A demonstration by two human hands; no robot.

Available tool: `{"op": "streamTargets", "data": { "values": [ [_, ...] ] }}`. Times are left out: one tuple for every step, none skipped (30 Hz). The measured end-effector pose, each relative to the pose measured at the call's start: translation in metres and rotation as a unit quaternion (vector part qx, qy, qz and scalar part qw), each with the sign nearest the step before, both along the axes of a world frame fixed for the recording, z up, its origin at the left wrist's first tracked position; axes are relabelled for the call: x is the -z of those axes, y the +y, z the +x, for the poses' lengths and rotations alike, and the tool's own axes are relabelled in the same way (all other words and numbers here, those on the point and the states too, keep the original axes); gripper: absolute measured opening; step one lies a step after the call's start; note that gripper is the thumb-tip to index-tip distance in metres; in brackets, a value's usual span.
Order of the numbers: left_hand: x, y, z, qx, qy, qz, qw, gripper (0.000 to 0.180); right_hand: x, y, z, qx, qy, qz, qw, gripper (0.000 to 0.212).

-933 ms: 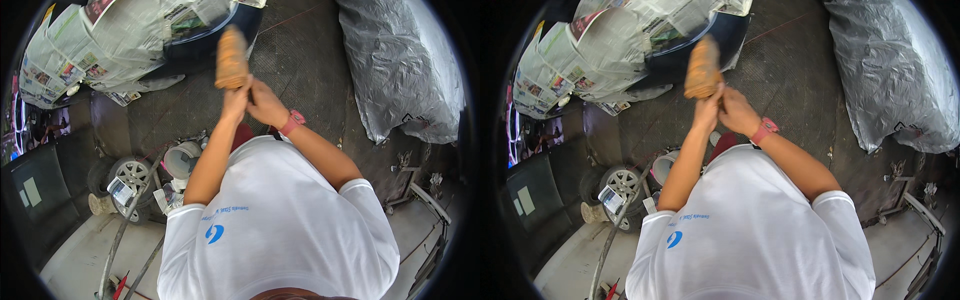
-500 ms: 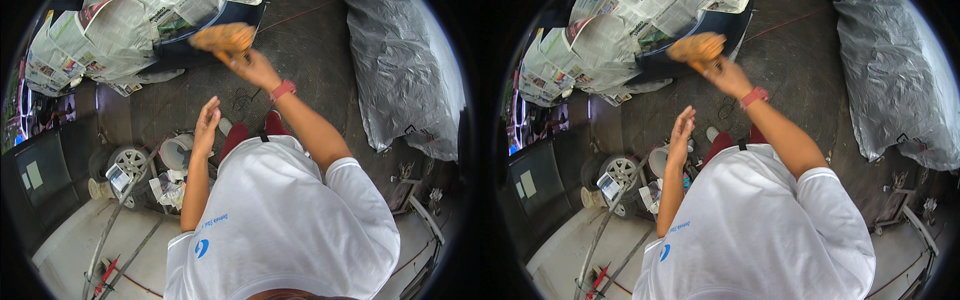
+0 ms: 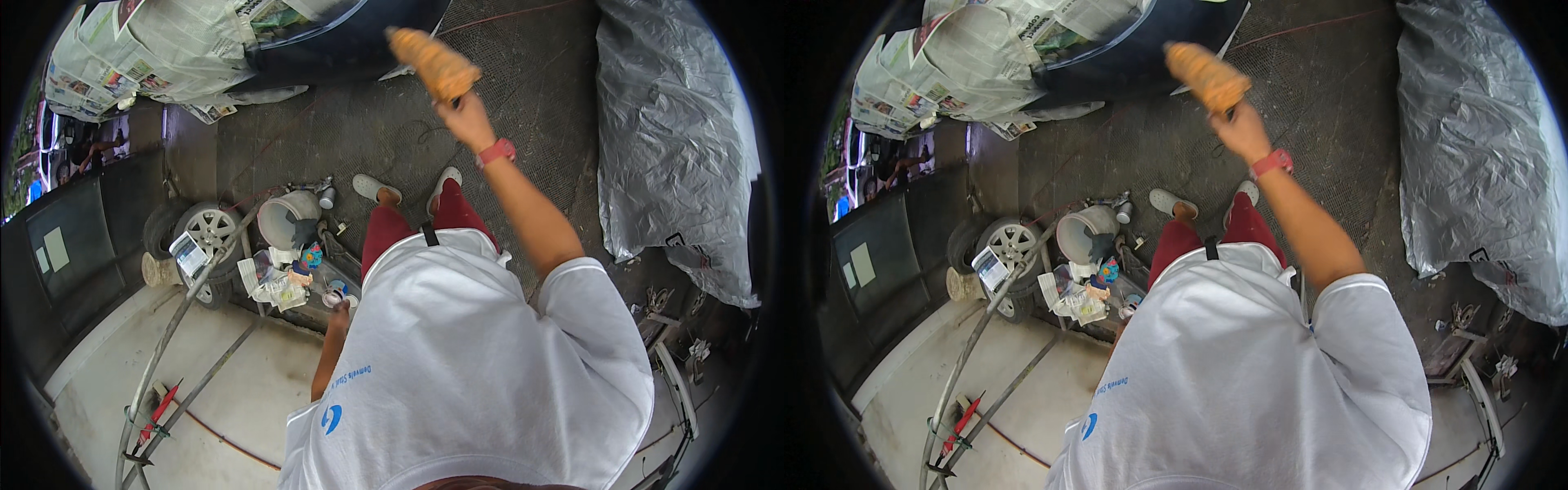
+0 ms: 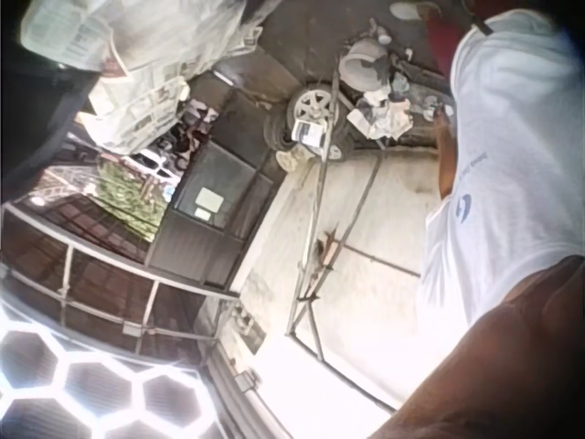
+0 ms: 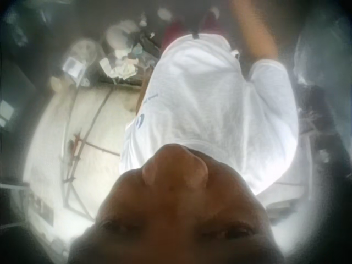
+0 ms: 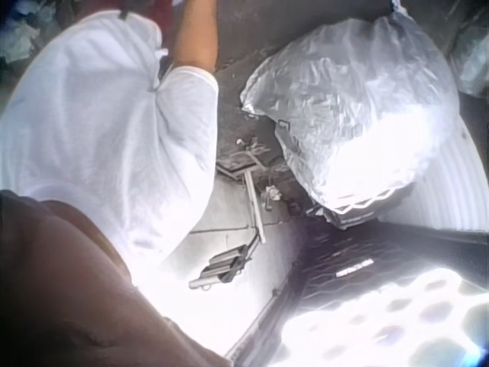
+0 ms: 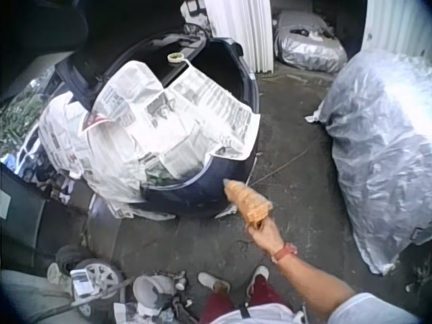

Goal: The person uses a heat gun to apply heat to a car part, likely a bumper, that is covered with newspaper and plastic sheeting. The person moves the heat gun back and forth across the surface of the part.

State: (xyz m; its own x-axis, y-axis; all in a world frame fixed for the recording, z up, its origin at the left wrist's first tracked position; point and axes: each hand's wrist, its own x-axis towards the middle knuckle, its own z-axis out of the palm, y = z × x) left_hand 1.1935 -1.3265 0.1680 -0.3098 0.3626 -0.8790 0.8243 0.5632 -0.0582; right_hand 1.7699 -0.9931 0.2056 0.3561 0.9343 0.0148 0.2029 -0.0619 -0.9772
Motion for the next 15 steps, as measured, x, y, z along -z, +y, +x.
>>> {"op": "streamTargets", "data": {
  "values": [
    [-0.004, -0.011, 0.004, -0.057, -0.018, 0.014, 0.998, 0.048, 0.003, -0.014, -0.016, -0.04, 0.016, -0.039, 0.998, 0.051],
    [-0.01, -0.016, 0.011, -0.113, -0.04, 0.032, 0.992, 0.047, 0.004, -0.026, -0.031, -0.059, 0.018, -0.041, 0.997, 0.051],
    [-0.014, -0.021, 0.018, -0.164, -0.063, 0.06, 0.983, 0.046, 0.0, -0.033, -0.042, -0.102, -0.004, -0.071, 0.992, 0.052],
    [-0.016, -0.021, 0.022, -0.201, -0.084, 0.088, 0.972, 0.046, -0.005, -0.043, -0.047, -0.13, 0.021, -0.11, 0.985, 0.053],
    [-0.019, -0.017, 0.027, -0.231, -0.106, 0.117, 0.96, 0.045, -0.005, -0.046, -0.046, -0.156, 0.014, -0.14, 0.978, 0.053],
    [-0.02, -0.01, 0.03, -0.252, -0.125, 0.142, 0.949, 0.045, -0.003, -0.048, -0.045, -0.18, 0.008, -0.17, 0.969, 0.053],
    [-0.02, -0.001, 0.032, -0.257, -0.141, 0.163, 0.942, 0.045, 0.001, -0.048, -0.041, -0.171, 0.006, -0.173, 0.97, 0.053],
    [-0.017, 0.011, 0.036, -0.253, -0.158, 0.183, 0.937, 0.045, 0.006, -0.044, -0.033, -0.162, 0.005, -0.174, 0.971, 0.053],
    [-0.017, 0.018, 0.034, -0.249, -0.175, 0.202, 0.931, 0.045, 0.009, -0.039, -0.024, -0.154, 0.004, -0.176, 0.972, 0.053],
    [-0.016, 0.025, 0.034, -0.244, -0.191, 0.221, 0.925, 0.045, 0.013, -0.033, -0.012, -0.128, 0.028, -0.193, 0.972, 0.05],
    [-0.019, 0.04, 0.044, -0.223, -0.185, 0.234, 0.928, 0.047, 0.02, -0.025, 0.004, -0.09, 0.079, -0.208, 0.971, 0.046],
    [-0.033, 0.06, 0.062, -0.202, -0.182, 0.247, 0.93, 0.049, 0.026, -0.018, 0.02, -0.047, 0.127, -0.219, 0.966, 0.042],
    [-0.049, 0.076, 0.078, -0.183, -0.176, 0.26, 0.932, 0.051, 0.036, -0.007, 0.037, -0.001, 0.122, -0.195, 0.973, 0.036],
    [-0.06, 0.083, 0.086, -0.172, -0.17, 0.26, 0.935, 0.052, 0.039, 0.007, 0.057, 0.01, 0.113, -0.235, 0.965, 0.031],
    [-0.069, 0.09, 0.094, -0.159, -0.166, 0.26, 0.938, 0.053, 0.04, 0.021, 0.068, 0.054, 0.111, -0.18, 0.976, 0.029]
  ]
}}
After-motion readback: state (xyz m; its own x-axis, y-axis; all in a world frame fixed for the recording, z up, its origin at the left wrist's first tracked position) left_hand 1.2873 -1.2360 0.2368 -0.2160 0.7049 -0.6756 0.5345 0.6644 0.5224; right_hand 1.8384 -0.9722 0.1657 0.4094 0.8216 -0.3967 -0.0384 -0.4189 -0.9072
